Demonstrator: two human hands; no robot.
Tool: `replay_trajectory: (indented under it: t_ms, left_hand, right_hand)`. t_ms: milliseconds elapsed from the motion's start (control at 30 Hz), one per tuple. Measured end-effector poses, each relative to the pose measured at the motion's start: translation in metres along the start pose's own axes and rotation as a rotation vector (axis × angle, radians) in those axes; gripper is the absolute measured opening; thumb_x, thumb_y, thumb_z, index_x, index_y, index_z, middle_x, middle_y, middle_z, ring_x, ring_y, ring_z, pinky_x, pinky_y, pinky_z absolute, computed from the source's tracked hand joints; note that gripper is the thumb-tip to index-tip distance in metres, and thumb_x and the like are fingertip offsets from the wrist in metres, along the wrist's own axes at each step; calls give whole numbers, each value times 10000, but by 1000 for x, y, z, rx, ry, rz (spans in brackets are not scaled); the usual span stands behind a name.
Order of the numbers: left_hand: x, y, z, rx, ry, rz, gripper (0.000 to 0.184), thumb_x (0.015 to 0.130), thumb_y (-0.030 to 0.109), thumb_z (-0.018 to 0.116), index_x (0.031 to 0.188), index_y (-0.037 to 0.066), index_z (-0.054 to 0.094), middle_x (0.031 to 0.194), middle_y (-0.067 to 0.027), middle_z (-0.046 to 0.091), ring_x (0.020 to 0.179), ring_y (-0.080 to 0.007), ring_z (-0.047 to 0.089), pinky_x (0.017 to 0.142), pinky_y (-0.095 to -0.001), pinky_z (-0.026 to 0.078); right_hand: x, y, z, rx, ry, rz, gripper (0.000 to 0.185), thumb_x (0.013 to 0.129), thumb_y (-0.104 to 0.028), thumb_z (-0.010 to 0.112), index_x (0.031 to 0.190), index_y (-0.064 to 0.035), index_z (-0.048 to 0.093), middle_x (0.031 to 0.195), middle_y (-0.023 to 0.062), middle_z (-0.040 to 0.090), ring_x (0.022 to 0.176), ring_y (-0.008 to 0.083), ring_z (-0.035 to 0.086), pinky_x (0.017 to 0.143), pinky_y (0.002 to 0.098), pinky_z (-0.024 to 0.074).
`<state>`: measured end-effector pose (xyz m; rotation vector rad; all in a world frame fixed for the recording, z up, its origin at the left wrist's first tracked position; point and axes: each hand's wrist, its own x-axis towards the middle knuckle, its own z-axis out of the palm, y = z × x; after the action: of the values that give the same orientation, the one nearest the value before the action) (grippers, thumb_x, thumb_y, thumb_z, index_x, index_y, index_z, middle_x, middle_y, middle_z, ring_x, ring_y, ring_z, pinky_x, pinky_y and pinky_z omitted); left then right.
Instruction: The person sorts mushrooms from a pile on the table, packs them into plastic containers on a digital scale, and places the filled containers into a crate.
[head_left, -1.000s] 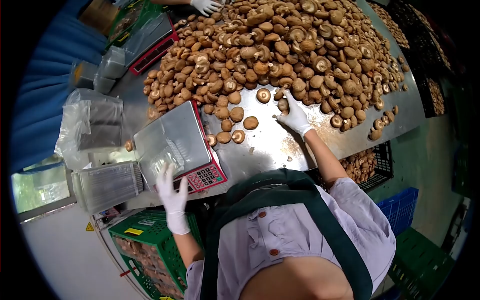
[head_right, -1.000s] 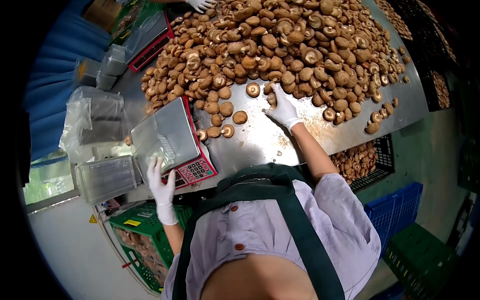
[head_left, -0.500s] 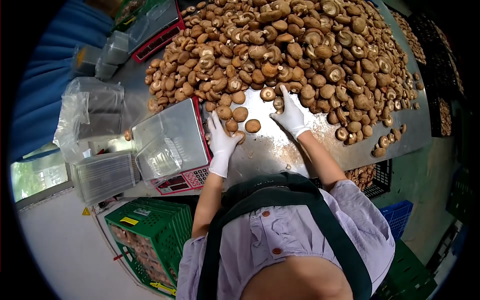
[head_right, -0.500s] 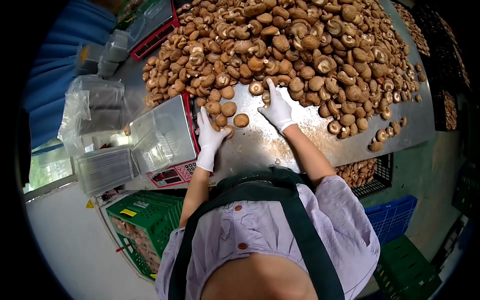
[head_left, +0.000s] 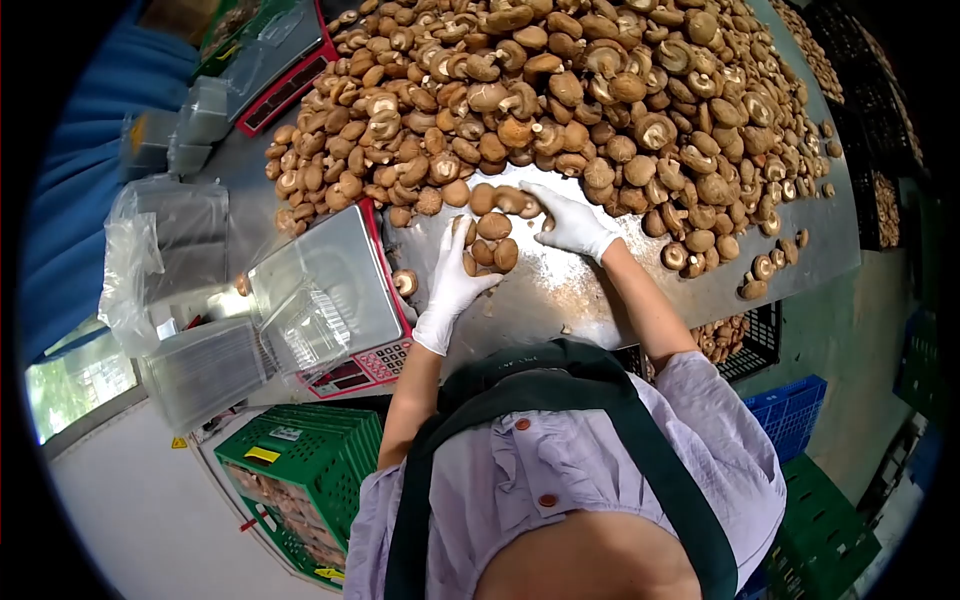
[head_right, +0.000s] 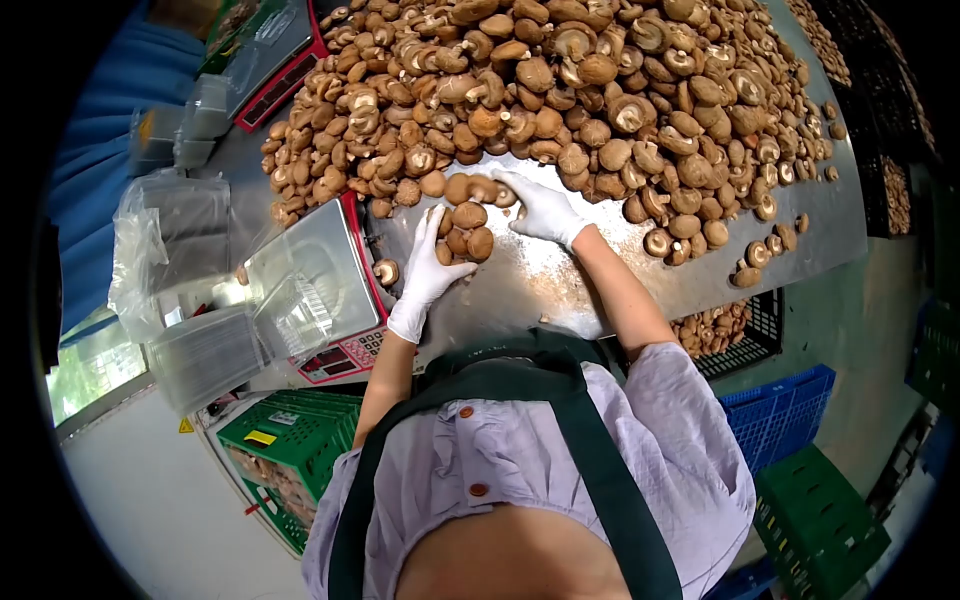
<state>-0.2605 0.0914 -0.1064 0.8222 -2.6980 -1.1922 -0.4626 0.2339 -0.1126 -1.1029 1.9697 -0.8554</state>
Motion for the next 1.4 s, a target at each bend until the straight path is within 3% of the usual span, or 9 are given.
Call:
replay_trajectory:
  t_ms: [167,467,500,567,833,1033,1100,1233,1400]
  left_hand:
    - [-2,-5,6,119,71,-33,875,656,231,761,1419,180,337,1424,-155,355,1222,-339,471,933,-382,459]
    - [-9,-6,4,38,97,-140,630,703,183,759,1283,88,532,1317,-162,477,1185,-304,508,999,-331,408]
    - [-12,-16,9,-95,176,-69,570,708,146,751,1241,84,561,1250,-145,505,1146,-291,524,971,-326,421]
    - [-20,-25,9,-315,229,8,503,748,33,715,1226,36,561,1196,-110,533,1130,-240,524,976,-317,410]
    - [-29,-36,-1,-1357,129,-332,597,924,114,578,1442,73,284,1338,-97,455,1225,-211,460,1001,-367,412]
    - [-2,-29,11,-853,126,-168,1034,694,28,777,1493,78,123,1467,-159,285,1292,-253,380,1041,-337,365]
    - [17,-33,16,-626,173,12,1064,694,-37,758,1503,127,88,1417,-150,366,1164,-233,499,912,-316,484]
    - [25,-17,-2,-850,49,-170,1080,617,0,825,1478,53,177,1463,-163,315,1319,-254,357,1083,-333,329]
    - [17,-27,7,-869,88,-106,1049,598,-19,834,1456,52,234,1451,-135,337,1282,-238,403,1036,-322,398]
  right_hand:
    - [1,-6,22,-3,-65,-9,960,672,-211,753,1473,-175,226,1397,145,424,912,250,640,838,325,507]
    - [0,-7,41,60,93,-72,1052,630,-206,836,1483,-191,221,1352,120,492,743,173,615,754,294,526]
    - [-1,-8,39,60,94,-73,1052,630,-206,836,1483,-191,221,1352,120,492,743,173,615,754,294,526]
    - [-5,-11,35,19,38,-22,1047,636,-308,810,1480,-159,208,1427,157,396,1201,311,509,951,353,455]
    - [-1,-9,43,-62,86,-26,1092,616,-306,817,1483,-125,178,1426,170,393,1200,331,504,955,360,448]
    - [29,-15,37,-49,30,-84,1145,589,-285,828,1484,-89,141,1426,218,370,1218,357,480,985,369,422]
    - [40,-15,37,-20,1,-214,1155,580,-267,834,1484,-84,139,1421,242,364,1270,365,427,1037,361,379]
    - [40,-17,33,149,-112,-212,1104,571,-208,824,1469,-64,197,1405,247,381,1302,358,389,1077,344,338]
    - [25,-12,42,339,-133,-125,1034,594,-140,802,1462,-79,243,1383,188,435,1263,281,439,1046,338,375]
